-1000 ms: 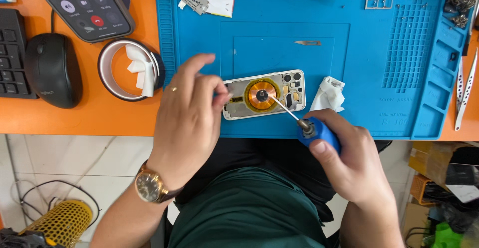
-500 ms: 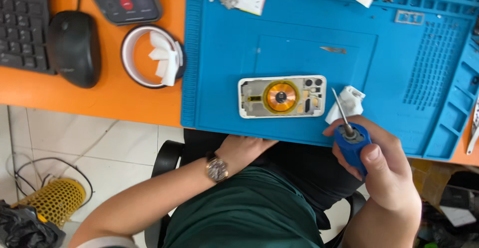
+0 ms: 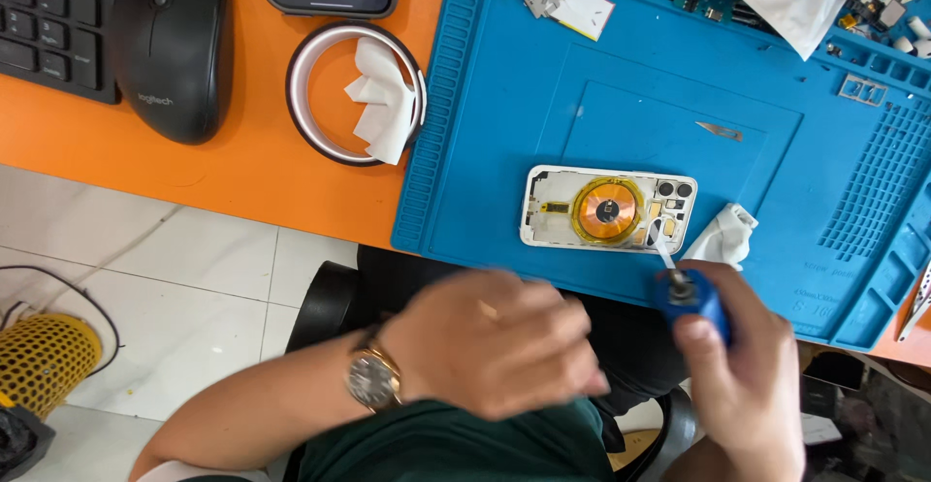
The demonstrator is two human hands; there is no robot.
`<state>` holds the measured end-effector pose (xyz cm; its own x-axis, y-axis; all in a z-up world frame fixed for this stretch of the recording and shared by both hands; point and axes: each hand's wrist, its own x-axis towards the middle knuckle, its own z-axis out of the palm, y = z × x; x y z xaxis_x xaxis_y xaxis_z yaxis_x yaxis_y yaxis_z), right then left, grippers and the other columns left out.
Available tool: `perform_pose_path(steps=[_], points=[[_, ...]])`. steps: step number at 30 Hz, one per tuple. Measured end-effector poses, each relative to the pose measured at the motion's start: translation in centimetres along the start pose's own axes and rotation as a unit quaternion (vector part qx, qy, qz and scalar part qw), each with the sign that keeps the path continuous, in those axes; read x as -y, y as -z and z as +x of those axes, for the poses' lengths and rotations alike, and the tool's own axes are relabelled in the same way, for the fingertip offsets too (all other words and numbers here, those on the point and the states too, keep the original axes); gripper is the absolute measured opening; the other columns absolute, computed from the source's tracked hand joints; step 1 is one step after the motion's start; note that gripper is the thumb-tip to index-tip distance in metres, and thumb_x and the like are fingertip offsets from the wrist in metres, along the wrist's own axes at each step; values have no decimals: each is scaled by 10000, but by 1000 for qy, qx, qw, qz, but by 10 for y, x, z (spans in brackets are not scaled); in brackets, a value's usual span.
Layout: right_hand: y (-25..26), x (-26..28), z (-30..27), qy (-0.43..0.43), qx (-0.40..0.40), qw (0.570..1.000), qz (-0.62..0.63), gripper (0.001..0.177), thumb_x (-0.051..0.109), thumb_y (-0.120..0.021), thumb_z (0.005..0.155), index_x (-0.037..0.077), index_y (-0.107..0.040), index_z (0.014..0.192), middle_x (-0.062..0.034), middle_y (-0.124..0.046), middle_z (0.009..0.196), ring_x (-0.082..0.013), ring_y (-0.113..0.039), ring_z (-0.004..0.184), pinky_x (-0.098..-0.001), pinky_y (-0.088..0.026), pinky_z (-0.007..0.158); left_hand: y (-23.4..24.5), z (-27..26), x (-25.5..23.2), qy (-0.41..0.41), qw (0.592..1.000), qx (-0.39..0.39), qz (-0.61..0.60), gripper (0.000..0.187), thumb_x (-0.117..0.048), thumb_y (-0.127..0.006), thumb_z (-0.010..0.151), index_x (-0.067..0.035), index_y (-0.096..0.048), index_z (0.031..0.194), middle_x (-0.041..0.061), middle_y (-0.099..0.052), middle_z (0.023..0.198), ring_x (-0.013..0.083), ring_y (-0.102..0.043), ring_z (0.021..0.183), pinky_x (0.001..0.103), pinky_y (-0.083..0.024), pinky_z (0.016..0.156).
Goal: The person uses a blue soldering iron to heat a circular component on the back of a disassembled white smartphone. After heating, they use a white tissue to wipe the component and surrounding area, cleaning off residue.
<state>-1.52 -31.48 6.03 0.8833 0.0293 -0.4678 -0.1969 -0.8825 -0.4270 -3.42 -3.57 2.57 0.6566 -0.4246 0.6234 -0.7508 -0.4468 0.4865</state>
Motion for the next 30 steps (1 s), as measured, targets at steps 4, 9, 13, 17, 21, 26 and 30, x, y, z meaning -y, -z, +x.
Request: perform_pose_path(steps=[4,9,13,17,21,26,30], points=[[-14,14,0,-45,-4,990,-132,639,656,-454,921,251,-678,1360,-107,-810,891,-459,-749,893,-533,-519,697,8,-14,39,89,972,30,213,563,-628,-702,1122,-121,-680,1365,74,-721,1378,177,-733,1125,369,-568,901],[-15,22,1,-56,-10,990,-128,624,644,-448,927,239,-680,1341,-88,-793,820,-449,-742,841,-512,-504,697,10,-15,50,111,953,97,264,617,-699,-612,1177,-169,-675,1485,86,-596,1582,195,-675,1348,410,-535,1090],[-18,32,1,-64,-9,985,-160,640,657,-456,917,234,-665,1351,-130,-791,808,-488,-735,821,-539,-512,670,10,-18,53,112,959,79,249,511,-632,-666,1171,-191,-727,1420,75,-639,1538,196,-684,1328,410,-513,1095],[-23,44,0,-69,2,975,-213,671,699,-458,909,233,-662,1347,-122,-766,761,-420,-745,721,-512,-527,629,11,-19,55,116,965,77,222,484,-615,-734,1160,-216,-629,1414,79,-659,1517,213,-714,1333,418,-551,1065],[-27,51,2,-25,-20,969,-246,629,664,-516,948,199,-675,1340,-98,-784,817,-396,-754,731,-522,-540,578,15,-14,56,149,965,81,197,632,-667,-719,1151,-178,-544,1510,63,-733,1484,219,-758,1326,426,-560,1038],[-26,59,4,-45,-4,964,-261,609,674,-525,947,225,-664,1335,-94,-792,832,-388,-766,765,-533,-564,610,14,-15,56,158,960,114,199,737,-707,-719,1152,-165,-488,1594,3,-720,1544,199,-736,1354,425,-548,1052],[-28,54,3,-20,-12,962,-271,618,671,-527,950,221,-659,1353,-86,-785,833,-374,-761,757,-526,-555,577,13,-18,57,154,960,116,202,771,-680,-763,1158,-139,-453,1611,-9,-732,1556,201,-723,1381,427,-554,1070]])
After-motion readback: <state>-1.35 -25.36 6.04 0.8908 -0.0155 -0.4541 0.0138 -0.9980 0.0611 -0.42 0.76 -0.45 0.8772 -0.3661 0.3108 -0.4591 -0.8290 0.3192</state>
